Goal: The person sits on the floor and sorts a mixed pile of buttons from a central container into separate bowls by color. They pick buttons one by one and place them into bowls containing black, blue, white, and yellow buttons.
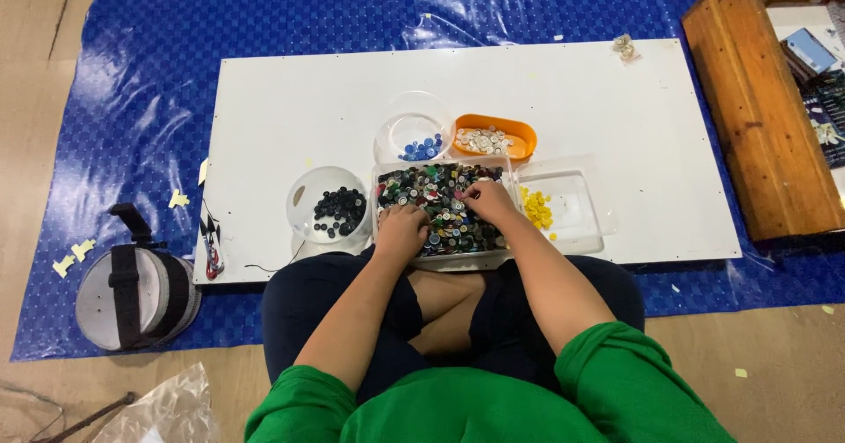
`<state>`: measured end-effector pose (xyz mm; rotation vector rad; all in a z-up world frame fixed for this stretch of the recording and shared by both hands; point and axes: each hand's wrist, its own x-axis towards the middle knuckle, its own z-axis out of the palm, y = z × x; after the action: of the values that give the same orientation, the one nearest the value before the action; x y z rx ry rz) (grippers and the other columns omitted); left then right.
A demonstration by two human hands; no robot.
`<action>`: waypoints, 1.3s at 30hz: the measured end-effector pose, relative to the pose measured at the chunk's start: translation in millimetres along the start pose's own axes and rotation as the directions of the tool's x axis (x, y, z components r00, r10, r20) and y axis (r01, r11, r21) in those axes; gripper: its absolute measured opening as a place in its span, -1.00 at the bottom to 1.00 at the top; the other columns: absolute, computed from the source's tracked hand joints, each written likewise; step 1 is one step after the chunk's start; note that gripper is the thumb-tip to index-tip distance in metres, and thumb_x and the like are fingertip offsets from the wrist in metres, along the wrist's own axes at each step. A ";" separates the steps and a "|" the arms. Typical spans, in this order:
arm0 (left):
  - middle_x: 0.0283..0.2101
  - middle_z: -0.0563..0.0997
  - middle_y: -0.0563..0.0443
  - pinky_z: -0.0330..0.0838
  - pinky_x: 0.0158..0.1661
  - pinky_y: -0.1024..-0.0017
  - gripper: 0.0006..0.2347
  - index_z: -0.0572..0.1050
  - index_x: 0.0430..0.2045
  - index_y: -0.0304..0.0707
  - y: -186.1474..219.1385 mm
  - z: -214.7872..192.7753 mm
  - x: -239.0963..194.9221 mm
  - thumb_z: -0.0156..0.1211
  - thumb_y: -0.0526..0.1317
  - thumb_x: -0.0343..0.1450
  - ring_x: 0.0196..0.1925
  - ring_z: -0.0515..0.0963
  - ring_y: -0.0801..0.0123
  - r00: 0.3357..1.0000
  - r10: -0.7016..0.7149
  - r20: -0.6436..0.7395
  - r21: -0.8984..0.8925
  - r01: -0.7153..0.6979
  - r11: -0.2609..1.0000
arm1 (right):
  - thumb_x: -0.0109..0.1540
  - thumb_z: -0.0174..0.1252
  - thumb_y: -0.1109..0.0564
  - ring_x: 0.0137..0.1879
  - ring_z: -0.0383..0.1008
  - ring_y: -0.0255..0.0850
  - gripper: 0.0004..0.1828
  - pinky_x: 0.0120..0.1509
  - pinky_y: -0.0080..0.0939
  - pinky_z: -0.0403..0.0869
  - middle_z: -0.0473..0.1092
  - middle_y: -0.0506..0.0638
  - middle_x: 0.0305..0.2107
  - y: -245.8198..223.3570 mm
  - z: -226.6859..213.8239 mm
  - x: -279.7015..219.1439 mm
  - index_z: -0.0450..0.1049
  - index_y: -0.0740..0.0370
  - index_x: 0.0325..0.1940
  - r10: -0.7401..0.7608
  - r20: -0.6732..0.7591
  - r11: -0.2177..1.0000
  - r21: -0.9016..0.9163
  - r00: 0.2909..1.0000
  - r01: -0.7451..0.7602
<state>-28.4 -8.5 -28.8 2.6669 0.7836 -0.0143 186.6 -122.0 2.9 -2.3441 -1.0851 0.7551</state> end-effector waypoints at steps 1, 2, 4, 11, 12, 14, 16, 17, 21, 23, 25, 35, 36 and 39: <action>0.04 0.62 0.17 0.26 0.28 0.01 -0.87 0.62 -0.26 0.16 0.3 -0.8 -1.5 0.20 -0.04 0.40 0.19 0.53 0.24 1.000 0.003 -0.001 0.000 -0.003 1.000 | 0.23 0.25 0.07 0.06 0.58 0.08 -0.84 0.38 0.06 0.37 0.60 0.10 -0.24 -6.5 -4.8 -5.5 0.66 0.09 -0.15 0.001 -0.003 1.000 0.000 1.000 -0.001; 0.04 0.62 0.15 0.26 0.27 0.00 -0.87 0.62 -0.26 0.15 1.0 -2.1 -2.9 0.19 -0.06 0.40 0.19 0.53 0.23 1.000 -0.002 -0.004 -0.006 0.002 1.000 | 0.25 0.22 0.04 0.09 0.56 0.08 -0.82 0.37 0.06 0.38 0.59 0.09 -0.22 -13.3 -10.2 -11.0 0.65 0.09 -0.14 0.044 -0.011 0.993 0.112 0.999 -0.042; 0.05 0.62 0.14 0.27 0.27 -0.01 -0.87 0.63 -0.25 0.15 2.0 -6.3 -4.6 0.18 -0.07 0.41 0.19 0.53 0.22 1.000 -0.001 -0.017 -0.010 0.000 1.000 | 0.26 0.20 0.01 0.11 0.53 0.08 -0.79 0.36 0.06 0.39 0.58 0.07 -0.20 -15.8 -17.5 -10.9 0.65 0.08 -0.12 0.082 -0.025 0.972 0.223 0.996 -0.074; 0.01 0.65 0.15 0.29 0.24 0.06 -0.87 0.62 -0.31 0.14 -1.5 -5.1 -0.7 0.13 -0.08 0.40 0.16 0.55 0.21 0.999 -0.006 -0.051 -0.055 0.003 0.998 | 0.20 0.23 0.33 -0.19 0.63 -0.05 -0.80 -0.08 -0.13 0.65 0.48 0.19 -0.27 -24.8 -47.3 -22.5 0.47 0.40 -0.09 0.238 0.071 0.373 0.914 0.969 -0.159; 0.01 0.65 0.16 0.29 0.24 0.06 -0.87 0.62 -0.32 0.13 -0.9 -7.1 -2.1 0.13 -0.09 0.40 0.15 0.55 0.21 0.999 -0.010 -0.048 -0.069 0.007 0.998 | 0.17 0.23 0.35 -0.19 0.62 -0.08 -0.78 -0.10 -0.19 0.64 0.44 0.12 -0.27 -25.9 -49.4 -26.4 0.44 0.35 -0.11 0.234 0.091 0.318 0.934 0.968 -0.164; -0.01 0.65 0.14 0.30 0.24 0.05 -0.87 0.62 -0.32 0.11 -0.6 -13.4 -1.8 0.11 -0.10 0.41 0.15 0.55 0.21 0.999 -0.011 -0.051 -0.094 0.006 0.996 | 0.17 0.23 0.35 -0.21 0.63 -0.12 -0.78 -0.11 -0.25 0.65 0.46 0.08 -0.28 -29.3 -53.6 -31.0 0.42 0.29 -0.13 0.226 0.101 0.307 0.936 0.969 -0.169; -0.02 0.66 0.13 0.30 0.24 0.04 -0.86 0.62 -0.32 0.09 -9.6 -7.9 0.5 0.10 -0.10 0.41 0.14 0.56 0.20 0.999 -0.016 -0.047 -0.121 0.010 0.993 | 0.16 0.23 0.35 -0.22 0.64 -0.16 -0.78 -0.12 -0.30 0.65 0.48 0.04 -0.30 -26.8 -51.8 -32.2 0.41 0.23 -0.14 0.220 0.119 0.295 0.938 0.968 -0.182; -0.10 0.68 0.18 0.37 0.18 0.09 -0.87 0.63 -0.34 0.12 -18.0 0.3 4.3 0.11 -0.15 0.40 0.08 0.59 0.21 0.997 -0.058 -0.053 -0.209 0.046 0.977 | 0.15 0.29 0.34 -0.26 0.65 -0.12 -0.76 -0.15 -0.25 0.66 0.51 0.08 -0.33 -22.8 -49.8 -30.2 0.46 0.22 -0.15 0.207 0.134 0.272 0.944 0.969 -0.189; -0.19 0.71 0.15 0.47 0.10 0.11 -0.85 0.66 -0.35 0.09 -26.6 5.4 6.3 0.12 -0.24 0.38 0.01 0.62 0.15 0.991 -0.127 -0.043 -0.357 0.104 0.928 | 0.16 0.36 0.29 -0.30 0.67 -0.11 -0.75 -0.19 -0.21 0.69 0.58 0.16 -0.33 -9.9 -42.6 -26.0 0.55 0.27 -0.09 0.181 0.176 0.257 0.941 0.968 -0.219; -0.21 0.71 0.14 0.47 0.09 0.13 -0.85 0.66 -0.36 0.08 -23.8 1.5 5.7 0.14 -0.24 0.37 -0.01 0.63 0.15 0.991 -0.122 -0.050 -0.346 0.097 0.933 | 0.20 0.32 0.25 -0.29 0.67 -0.11 -0.78 -0.18 -0.20 0.69 0.58 0.16 -0.31 -7.5 -42.7 -25.0 0.56 0.31 -0.08 0.187 0.196 0.253 0.937 0.963 -0.240; -0.23 0.71 0.13 0.48 0.08 0.14 -0.86 0.66 -0.36 0.07 -21.5 -1.6 4.4 0.16 -0.25 0.37 -0.03 0.63 0.15 0.992 -0.116 -0.052 -0.335 0.092 0.938 | 0.24 0.28 0.22 -0.28 0.68 -0.12 -0.80 -0.17 -0.19 0.69 0.59 0.17 -0.29 -4.8 -41.9 -23.9 0.57 0.34 -0.07 0.196 0.218 0.247 0.933 0.956 -0.263; -0.23 0.71 0.09 0.50 0.04 0.17 -0.86 0.67 -0.36 -0.01 -19.2 -10.6 2.3 0.15 -0.26 0.38 -0.05 0.63 0.10 0.992 -0.097 -0.074 -0.368 0.063 0.928 | 0.20 0.22 0.38 -0.22 0.68 -0.04 -0.67 -0.08 -0.09 0.70 0.58 0.28 -0.23 6.6 -28.7 -15.9 0.55 0.42 0.06 0.110 0.208 0.308 0.923 0.972 -0.233; -0.23 0.71 0.09 0.50 0.04 0.17 -0.86 0.67 -0.36 -0.01 -18.7 -11.3 0.7 0.16 -0.26 0.38 -0.05 0.63 0.10 0.992 -0.098 -0.075 -0.366 0.064 0.928 | 0.20 0.23 0.38 -0.22 0.68 -0.03 -0.68 -0.08 -0.07 0.70 0.58 0.28 -0.23 8.9 -25.8 -15.4 0.56 0.41 0.05 0.108 0.203 0.328 0.917 0.973 -0.228; -0.25 0.70 0.03 0.51 0.03 0.11 -0.89 0.67 -0.38 -0.02 -14.3 -18.1 -2.7 0.18 -0.25 0.37 -0.06 0.62 0.04 0.992 -0.085 -0.094 -0.338 0.049 0.940 | 0.19 0.22 0.39 -0.25 0.67 -0.07 -0.67 -0.11 -0.10 0.71 0.57 0.24 -0.27 3.3 -29.6 -21.5 0.55 0.42 0.06 0.101 0.196 0.351 0.910 0.975 -0.219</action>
<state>-39.8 7.5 -16.5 2.3321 0.8279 0.2274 195.7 -145.7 29.4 -1.3723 -0.2258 1.1799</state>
